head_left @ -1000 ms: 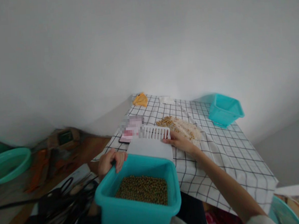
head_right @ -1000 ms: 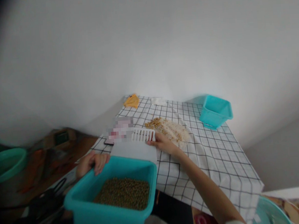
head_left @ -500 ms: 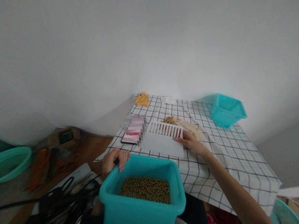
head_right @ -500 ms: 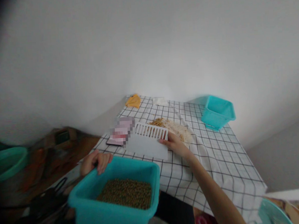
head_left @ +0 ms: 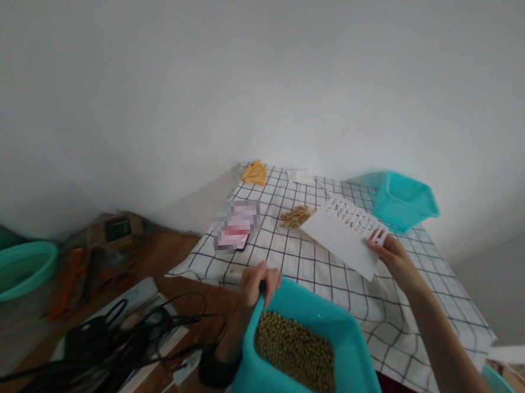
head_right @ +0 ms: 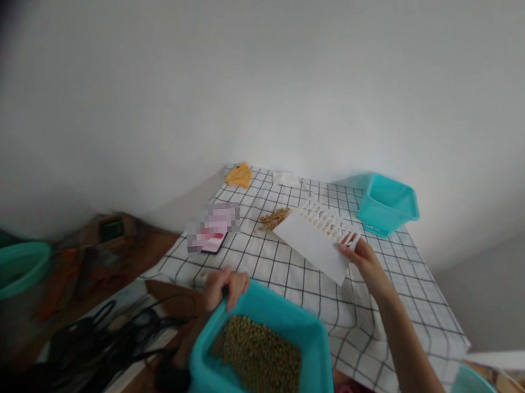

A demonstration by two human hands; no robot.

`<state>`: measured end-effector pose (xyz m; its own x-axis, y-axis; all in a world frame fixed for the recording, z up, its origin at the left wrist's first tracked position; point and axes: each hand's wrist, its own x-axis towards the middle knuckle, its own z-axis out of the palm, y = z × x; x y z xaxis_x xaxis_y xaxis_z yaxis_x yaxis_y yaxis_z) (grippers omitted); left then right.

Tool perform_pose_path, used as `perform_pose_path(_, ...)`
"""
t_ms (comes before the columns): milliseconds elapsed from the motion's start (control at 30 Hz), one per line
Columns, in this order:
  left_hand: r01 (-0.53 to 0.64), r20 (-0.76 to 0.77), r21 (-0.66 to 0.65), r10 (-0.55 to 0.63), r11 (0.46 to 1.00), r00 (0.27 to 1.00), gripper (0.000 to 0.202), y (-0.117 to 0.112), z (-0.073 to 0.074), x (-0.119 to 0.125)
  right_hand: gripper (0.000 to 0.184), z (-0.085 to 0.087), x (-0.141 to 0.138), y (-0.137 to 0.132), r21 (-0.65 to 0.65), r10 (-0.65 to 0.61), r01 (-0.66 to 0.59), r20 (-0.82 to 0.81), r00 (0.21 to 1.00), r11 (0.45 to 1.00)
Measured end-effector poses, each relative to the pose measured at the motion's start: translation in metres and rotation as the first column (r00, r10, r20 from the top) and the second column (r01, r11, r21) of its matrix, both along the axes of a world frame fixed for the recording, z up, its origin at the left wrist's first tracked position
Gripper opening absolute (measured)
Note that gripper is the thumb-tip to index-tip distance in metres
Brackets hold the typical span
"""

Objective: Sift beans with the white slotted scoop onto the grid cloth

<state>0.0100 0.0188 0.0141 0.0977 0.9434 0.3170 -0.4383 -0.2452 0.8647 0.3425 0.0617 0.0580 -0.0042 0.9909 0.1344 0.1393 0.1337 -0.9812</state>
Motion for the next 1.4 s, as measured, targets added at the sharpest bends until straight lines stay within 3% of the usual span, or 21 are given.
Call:
perform_pose_path(133,0.029,-0.014,0.004,-0.029,1.000,0.999,0.077,-0.009,-0.006,0.023,0.040,0.000,-0.002,0.000,-0.015,-0.008,0.008,-0.012,1.000,1.000)
perform_pose_path(267,-0.002,-0.040,0.000,0.002,1.000,0.999,0.079,-0.014,-0.011,0.015,0.045,0.003,-0.016,-0.001,-0.005,0.006,-0.006,0.007,1.000,1.000)
perform_pose_path(367,-0.049,-0.057,0.012,0.049,0.999,0.997,0.078,-0.023,-0.021,-0.019,0.043,0.007,-0.029,-0.003,0.019,0.035,-0.035,0.020,0.999,0.999)
perform_pose_path(533,-0.161,-0.059,0.066,0.165,0.985,0.985,0.072,-0.041,-0.038,-0.111,0.044,0.002,-0.061,0.010,0.021,0.189,-0.190,0.052,0.981,0.982)
perform_pose_path(633,-0.240,-0.062,0.083,0.245,0.967,0.968,0.067,-0.044,-0.034,-0.148,0.042,-0.009,-0.090,0.021,0.028,0.295,-0.300,0.112,0.949,0.953)
perform_pose_path(700,-0.256,-0.068,0.094,0.263,0.962,0.962,0.066,-0.042,-0.028,-0.157,0.040,-0.013,-0.109,0.024,-0.014,0.385,-0.387,0.131,0.913,0.922)
perform_pose_path(800,-0.241,-0.071,0.104,0.248,0.965,0.966,0.067,-0.036,-0.023,-0.152,0.036,-0.010,-0.121,0.024,-0.057,0.525,-0.522,0.123,0.842,0.851)
perform_pose_path(867,-0.215,-0.064,0.103,0.223,0.971,0.973,0.068,-0.035,-0.024,-0.142,0.036,-0.003,-0.117,0.022,-0.023,0.502,-0.502,0.101,0.859,0.865)
perform_pose_path(1000,-0.131,-0.039,0.096,0.135,0.987,0.990,0.069,-0.036,-0.025,-0.115,0.038,0.006,-0.084,0.019,0.044,0.290,-0.291,0.030,0.957,0.956)
perform_pose_path(1100,-0.021,-0.010,0.085,0.022,0.996,1.000,0.072,-0.028,-0.014,-0.094,0.040,0.001,-0.053,0.015,0.029,0.086,-0.086,-0.003,0.996,0.996)
perform_pose_path(1267,-0.064,0.001,0.004,0.064,0.998,0.998,0.075,0.001,0.008,-0.062,0.046,-0.004,-0.011,0.005,0.007,-0.122,0.123,-0.065,0.990,0.992)
perform_pose_path(1400,-0.016,-0.047,0.009,0.016,1.000,0.999,0.073,0.007,0.005,-0.054,0.047,-0.004,0.005,0.001,0.005,-0.180,0.181,-0.095,0.979,0.983)
